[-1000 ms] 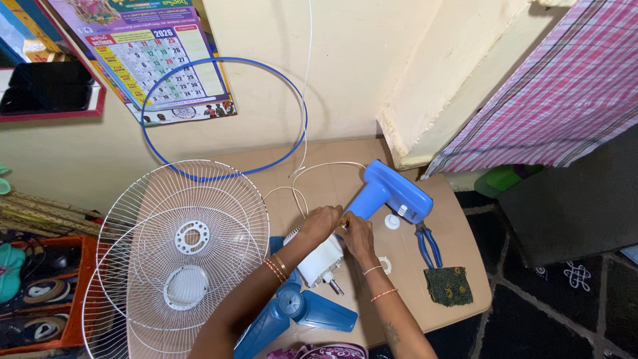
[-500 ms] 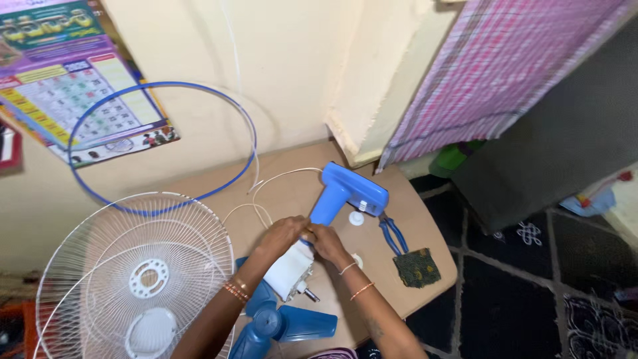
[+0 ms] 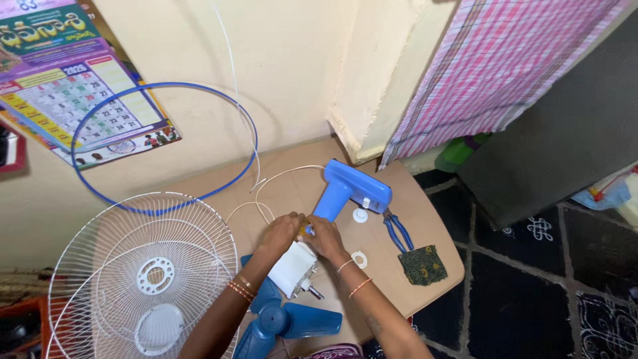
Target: The person disassembles an electric fan on a table. Using a screwdriver and pliers, they remove screws from the motor housing, detach the motor from the stand, and separate the motor casing. The fan blades, cage, and stand remain on the table during the process.
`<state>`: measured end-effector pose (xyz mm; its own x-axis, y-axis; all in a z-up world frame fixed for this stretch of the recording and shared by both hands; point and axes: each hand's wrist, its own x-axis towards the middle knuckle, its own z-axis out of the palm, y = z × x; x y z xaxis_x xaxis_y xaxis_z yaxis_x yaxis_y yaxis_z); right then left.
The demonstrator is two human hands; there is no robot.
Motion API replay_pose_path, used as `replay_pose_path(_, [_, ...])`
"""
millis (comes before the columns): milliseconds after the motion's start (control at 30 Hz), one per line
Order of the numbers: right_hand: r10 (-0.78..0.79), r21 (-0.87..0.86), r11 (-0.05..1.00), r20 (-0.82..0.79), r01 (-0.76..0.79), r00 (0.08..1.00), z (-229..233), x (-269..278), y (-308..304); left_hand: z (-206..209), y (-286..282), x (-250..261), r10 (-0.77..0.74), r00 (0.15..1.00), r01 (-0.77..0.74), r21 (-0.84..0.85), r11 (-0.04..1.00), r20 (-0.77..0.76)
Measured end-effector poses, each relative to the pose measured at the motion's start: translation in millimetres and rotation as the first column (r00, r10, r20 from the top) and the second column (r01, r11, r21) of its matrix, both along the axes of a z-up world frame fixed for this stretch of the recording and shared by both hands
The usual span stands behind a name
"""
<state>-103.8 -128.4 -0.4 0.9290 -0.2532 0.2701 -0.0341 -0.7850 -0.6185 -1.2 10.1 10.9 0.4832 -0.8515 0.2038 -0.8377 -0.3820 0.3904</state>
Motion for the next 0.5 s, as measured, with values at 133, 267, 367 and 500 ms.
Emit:
replay_pose_path(133, [0.112,0.234,0.969,-0.156,-0.073,0.981,-11,2,-10,10,2,2,-0.029,0.998,0.03,-0.007,1.0,0.047])
replay_pose_path(267, [0.067,0.242,0.97,-0.255,-0.004,0.965,-20,4,-13,23,6,-1,-0.126,0.992,0.128,-0.083,0.988,0.028])
replay_pose_path(367, [0.024,0.194,0.981,-0.168,0.009,0.986,-22,3,-11,25,8,0,-0.139,0.99,0.137,-0.099,0.986,-0.02])
replay_pose_path(500, [-0.05,0.048,0.997,-0.073,0.053,0.996,-18,1,-2,4,-1,1,0.021,0.998,-0.017,0.057,0.998,-0.059])
